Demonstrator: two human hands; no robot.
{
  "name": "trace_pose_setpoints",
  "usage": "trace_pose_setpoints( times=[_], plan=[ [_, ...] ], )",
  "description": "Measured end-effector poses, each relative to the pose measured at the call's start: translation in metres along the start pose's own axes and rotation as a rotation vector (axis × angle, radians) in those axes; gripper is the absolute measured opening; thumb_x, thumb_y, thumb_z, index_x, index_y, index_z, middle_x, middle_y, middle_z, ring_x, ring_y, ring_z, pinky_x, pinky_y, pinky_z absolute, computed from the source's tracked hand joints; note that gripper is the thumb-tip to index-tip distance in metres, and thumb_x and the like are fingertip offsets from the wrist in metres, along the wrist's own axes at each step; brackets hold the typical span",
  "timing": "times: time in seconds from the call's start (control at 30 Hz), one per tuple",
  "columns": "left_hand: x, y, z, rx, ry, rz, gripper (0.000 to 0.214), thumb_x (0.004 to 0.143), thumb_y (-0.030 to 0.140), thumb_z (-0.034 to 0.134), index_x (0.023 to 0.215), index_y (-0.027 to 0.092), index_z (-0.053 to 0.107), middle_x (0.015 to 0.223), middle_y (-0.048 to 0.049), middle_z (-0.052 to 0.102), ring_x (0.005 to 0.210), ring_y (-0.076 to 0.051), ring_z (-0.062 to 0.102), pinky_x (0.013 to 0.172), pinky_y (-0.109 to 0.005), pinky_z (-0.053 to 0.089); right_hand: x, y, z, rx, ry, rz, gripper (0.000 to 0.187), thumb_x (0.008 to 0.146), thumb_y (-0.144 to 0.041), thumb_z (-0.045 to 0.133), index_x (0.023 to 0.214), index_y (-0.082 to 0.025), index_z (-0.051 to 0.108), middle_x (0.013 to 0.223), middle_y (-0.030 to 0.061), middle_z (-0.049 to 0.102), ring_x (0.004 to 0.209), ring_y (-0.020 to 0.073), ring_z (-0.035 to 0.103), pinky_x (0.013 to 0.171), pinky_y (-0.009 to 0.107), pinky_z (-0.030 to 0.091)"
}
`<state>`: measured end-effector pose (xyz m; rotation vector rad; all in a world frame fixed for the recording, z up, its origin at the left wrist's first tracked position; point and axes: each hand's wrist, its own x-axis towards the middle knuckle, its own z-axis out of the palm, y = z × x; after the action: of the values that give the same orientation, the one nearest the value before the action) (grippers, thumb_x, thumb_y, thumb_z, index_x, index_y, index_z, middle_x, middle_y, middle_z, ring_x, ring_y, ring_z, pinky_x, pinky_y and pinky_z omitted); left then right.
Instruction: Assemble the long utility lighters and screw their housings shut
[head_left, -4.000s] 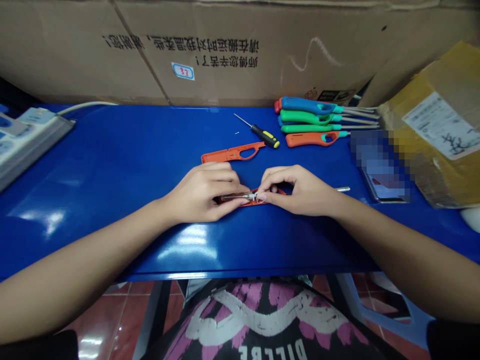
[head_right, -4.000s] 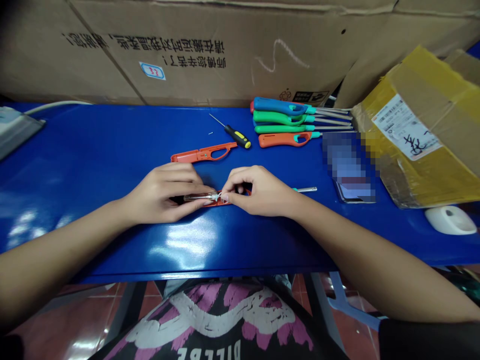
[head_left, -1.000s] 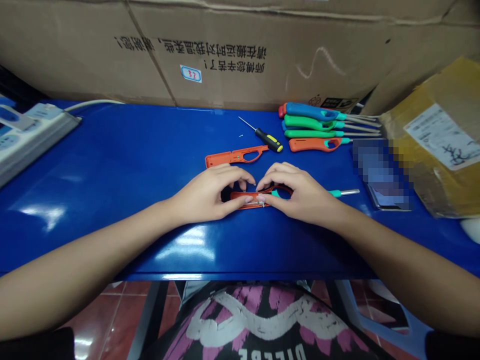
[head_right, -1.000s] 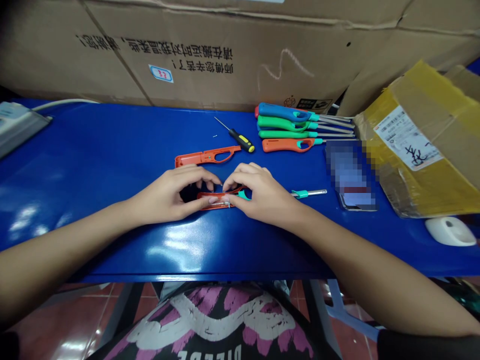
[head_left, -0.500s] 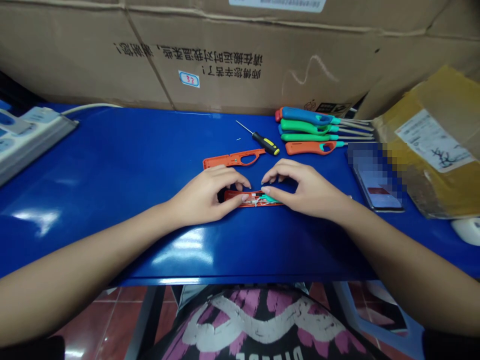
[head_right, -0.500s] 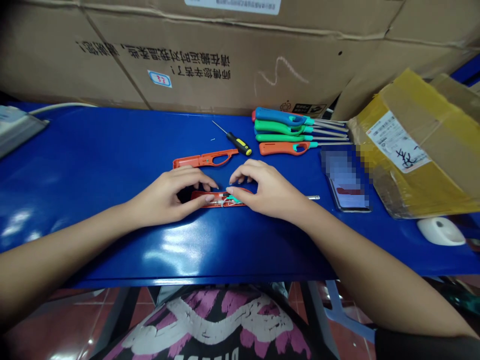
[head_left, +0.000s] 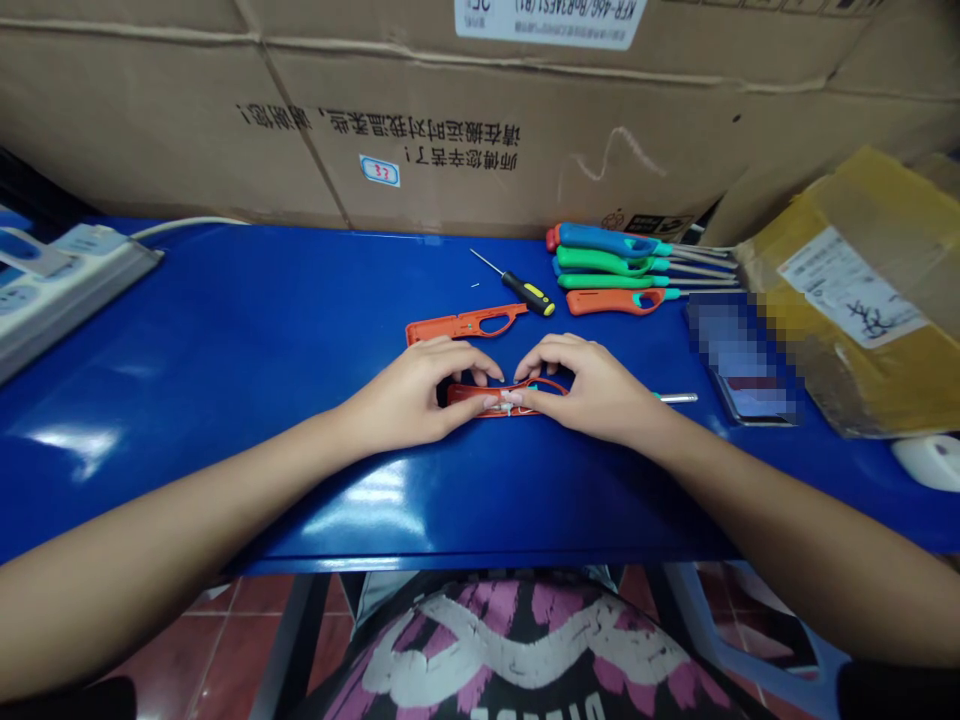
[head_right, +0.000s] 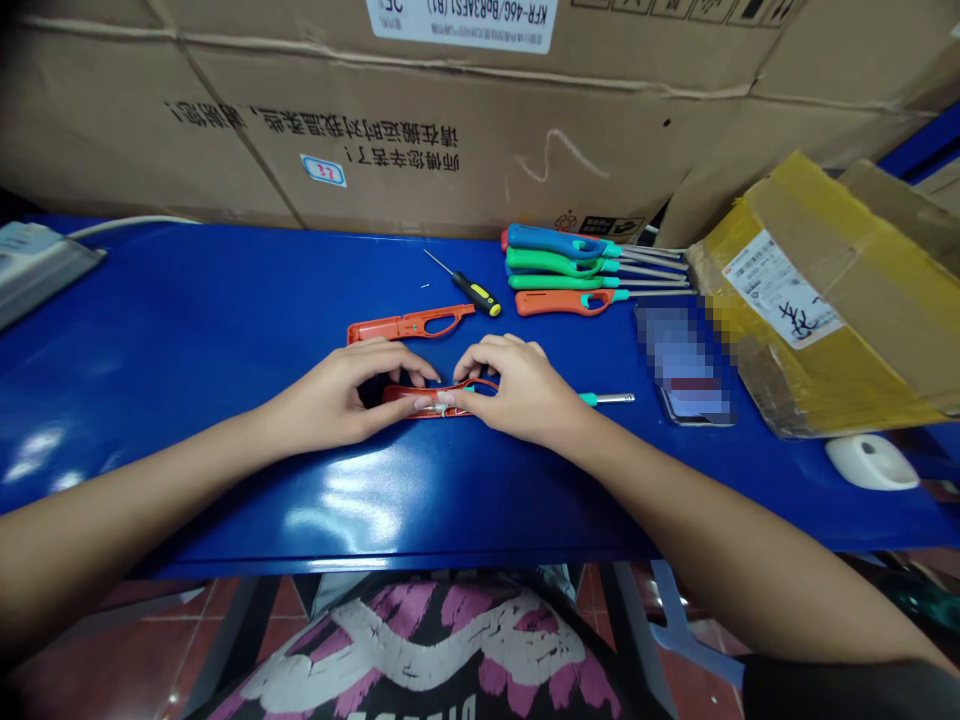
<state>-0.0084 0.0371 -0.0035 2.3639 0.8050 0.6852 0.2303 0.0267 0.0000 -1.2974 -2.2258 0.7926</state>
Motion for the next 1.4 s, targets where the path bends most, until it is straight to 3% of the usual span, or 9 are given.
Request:
trace_pose_setpoints(
  times=[0.4, 0.53, 0.63, 0.77, 0.83, 1.03, 1.27, 1.4],
  plan=[
    [0.000, 0.000, 0.000, -0.011, -0.016, -0.015, 0.020, 0.093, 0.030, 0.065, 0.108, 0.018, 0.068, 0.100, -0.0050, 0.072, 0.090, -0.017, 0.066, 0.083, -0.030, 0.052, 0.000, 0.000, -0.001, 0.045, -0.008, -0.025, 0.012, 0.085, -0.030, 0.071, 0.091, -0.019, 0.072, 0.095, 0.0041, 0.070, 0.093, 0.0200, 0.062, 0.086, 0.035, 0.047],
    [-0.001, 0.000, -0.005, -0.003, -0.041, -0.042, 0.021, 0.094, 0.029, 0.063, 0.110, 0.018, 0.068, 0.102, -0.0042, 0.072, 0.092, -0.016, 0.067, 0.085, -0.030, 0.052, 0.000, -0.001, -0.017, 0.124, 0.036, 0.000, 0.018, 0.089, -0.035, 0.066, 0.094, -0.018, 0.071, 0.092, 0.0038, 0.070, 0.083, 0.0169, 0.063, 0.078, 0.032, 0.050],
    [-0.003, -0.001, -0.011, 0.011, -0.051, -0.070, 0.021, 0.092, 0.028, 0.064, 0.111, 0.019, 0.068, 0.101, -0.0032, 0.072, 0.091, -0.016, 0.067, 0.082, -0.029, 0.052, -0.002, -0.001, -0.035, 0.055, 0.052, 0.010, 0.020, 0.089, -0.037, 0.064, 0.096, -0.019, 0.070, 0.094, 0.0046, 0.070, 0.082, 0.0178, 0.062, 0.078, 0.033, 0.050],
    [-0.004, 0.000, -0.013, -0.004, 0.005, -0.092, 0.018, 0.090, 0.025, 0.065, 0.107, 0.019, 0.070, 0.098, -0.0029, 0.073, 0.086, -0.016, 0.066, 0.080, -0.029, 0.053, -0.008, 0.004, -0.044, -0.184, -0.086, 0.003, 0.019, 0.088, -0.035, 0.065, 0.099, -0.020, 0.069, 0.098, 0.0067, 0.069, 0.093, 0.0235, 0.062, 0.085, 0.039, 0.050],
    [-0.004, 0.002, -0.010, 0.001, 0.040, -0.068, 0.017, 0.091, 0.025, 0.064, 0.105, 0.018, 0.070, 0.099, -0.0036, 0.073, 0.089, -0.016, 0.066, 0.082, -0.030, 0.053, -0.010, 0.007, -0.039, -0.225, -0.086, -0.016, 0.019, 0.090, -0.037, 0.065, 0.097, -0.020, 0.069, 0.098, 0.0069, 0.068, 0.099, 0.0249, 0.061, 0.089, 0.041, 0.048],
    [-0.003, 0.005, -0.003, 0.044, 0.072, 0.051, 0.016, 0.094, 0.025, 0.064, 0.105, 0.017, 0.071, 0.101, -0.0053, 0.071, 0.096, -0.018, 0.065, 0.089, -0.032, 0.051, -0.009, 0.009, -0.023, -0.046, -0.035, -0.118, 0.022, 0.085, -0.038, 0.074, 0.097, -0.020, 0.068, 0.099, 0.0052, 0.066, 0.095, 0.0201, 0.062, 0.087, 0.035, 0.049],
    [-0.006, 0.000, -0.001, 0.151, -0.032, 0.225, 0.025, 0.097, 0.021, 0.059, 0.118, 0.025, 0.072, 0.112, -0.0063, 0.068, 0.106, -0.020, 0.063, 0.094, -0.036, 0.050, -0.008, 0.012, -0.021, -0.069, -0.031, -0.128, 0.021, 0.083, -0.036, 0.077, 0.095, -0.019, 0.070, 0.095, 0.0046, 0.069, 0.093, 0.0203, 0.062, 0.087, 0.036, 0.048],
    [-0.006, -0.004, 0.002, 0.163, -0.016, 0.255, 0.026, 0.097, 0.019, 0.058, 0.119, 0.024, 0.072, 0.113, -0.0071, 0.069, 0.106, -0.020, 0.064, 0.092, -0.036, 0.052, -0.008, 0.013, -0.017, -0.025, -0.013, -0.110, 0.020, 0.082, -0.032, 0.078, 0.095, -0.019, 0.071, 0.089, 0.0033, 0.070, 0.089, 0.0189, 0.063, 0.082, 0.033, 0.049]
  ],
)
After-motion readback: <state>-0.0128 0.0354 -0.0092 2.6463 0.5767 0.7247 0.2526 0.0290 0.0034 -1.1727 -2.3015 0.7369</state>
